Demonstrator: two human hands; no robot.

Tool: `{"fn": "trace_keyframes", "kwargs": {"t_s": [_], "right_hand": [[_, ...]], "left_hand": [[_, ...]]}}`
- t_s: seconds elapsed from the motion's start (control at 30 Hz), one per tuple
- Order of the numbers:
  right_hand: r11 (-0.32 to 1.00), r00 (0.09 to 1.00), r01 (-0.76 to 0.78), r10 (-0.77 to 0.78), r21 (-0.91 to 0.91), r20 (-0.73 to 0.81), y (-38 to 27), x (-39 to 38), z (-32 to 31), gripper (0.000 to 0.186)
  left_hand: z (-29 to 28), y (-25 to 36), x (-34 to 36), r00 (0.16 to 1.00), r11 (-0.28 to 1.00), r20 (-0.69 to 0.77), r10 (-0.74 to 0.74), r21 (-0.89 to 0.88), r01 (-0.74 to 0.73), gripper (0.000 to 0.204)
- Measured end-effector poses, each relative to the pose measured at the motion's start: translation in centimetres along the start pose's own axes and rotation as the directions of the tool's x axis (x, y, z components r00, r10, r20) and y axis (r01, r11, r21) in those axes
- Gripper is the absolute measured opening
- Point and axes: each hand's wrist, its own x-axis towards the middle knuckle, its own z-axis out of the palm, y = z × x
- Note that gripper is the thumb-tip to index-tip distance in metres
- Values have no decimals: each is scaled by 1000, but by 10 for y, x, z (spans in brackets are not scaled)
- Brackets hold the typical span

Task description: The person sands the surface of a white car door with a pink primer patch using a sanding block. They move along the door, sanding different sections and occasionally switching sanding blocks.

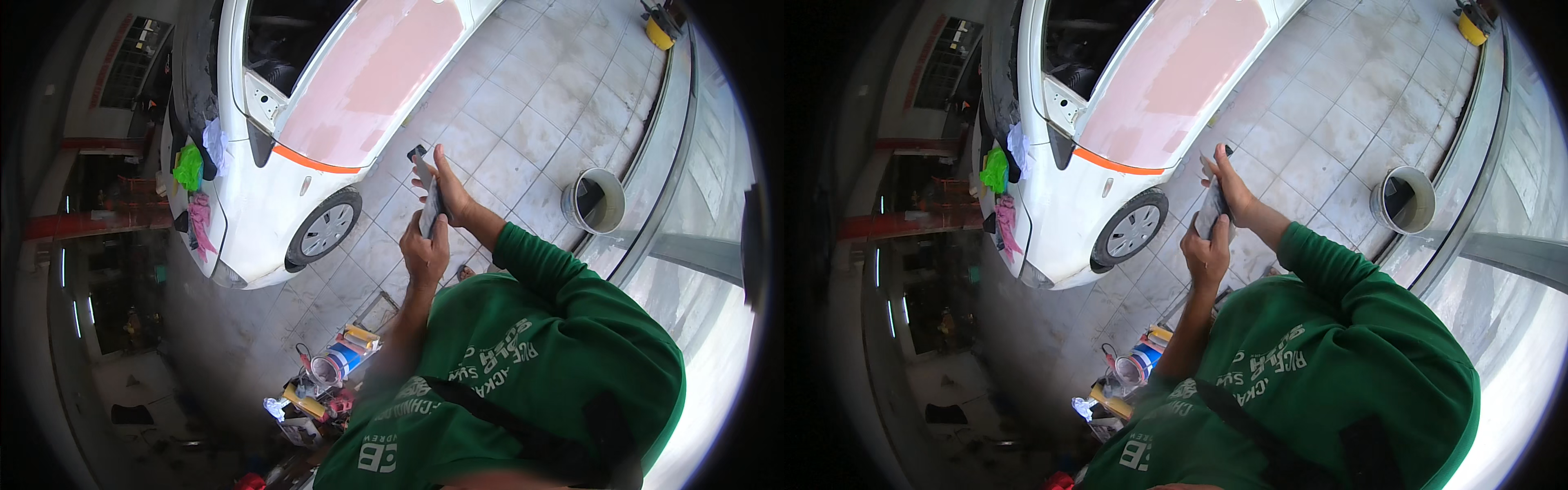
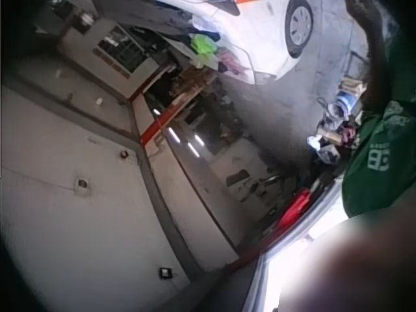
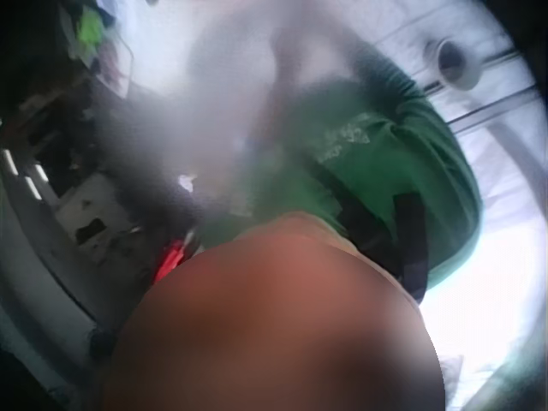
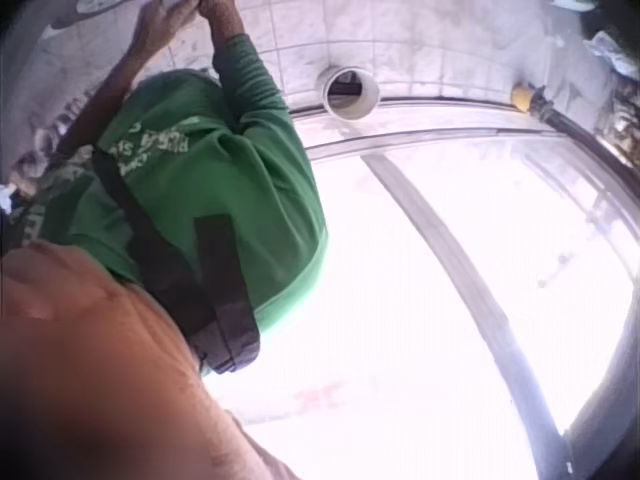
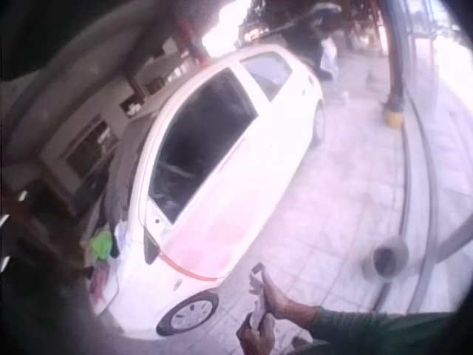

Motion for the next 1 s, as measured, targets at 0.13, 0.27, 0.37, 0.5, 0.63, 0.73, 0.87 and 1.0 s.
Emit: {"fn": "trace_keyframes", "kwargs": {"t_s": [0.13,0.27,0.37,0.5,0.63,0.73,0.87,1.0], "right_hand": [[996,997,76,-75,-42,25,2,-19,11,114],[982,979,138,-115,-128,170,49,-54,31,76],[973,977,160,-132,-165,169,60,-74,43,74],[992,993,113,-111,-53,44,24,-60,52,107],[969,985,120,-91,-214,144,25,-56,60,109],[948,926,210,-115,-238,358,35,-86,67,70],[947,843,59,122,-316,524,-12,-104,40,56],[890,953,303,-286,-340,101,-37,-70,-5,62]], "left_hand": [[4,-11,-26,975,980,-105,195,68,-188,21],[-13,-47,0,956,1000,-291,-25,9,29,20],[-24,-46,-15,938,998,-346,-24,-59,4,21],[-30,5,-55,915,957,-284,288,45,-287,21],[-32,12,-75,939,993,-326,111,76,-91,21],[-29,-16,-50,836,999,-547,-40,-33,27,20],[-40,-17,-30,747,930,-612,-260,-366,23,30],[5,26,-16,746,820,-555,-368,-572,-21,41]]}}
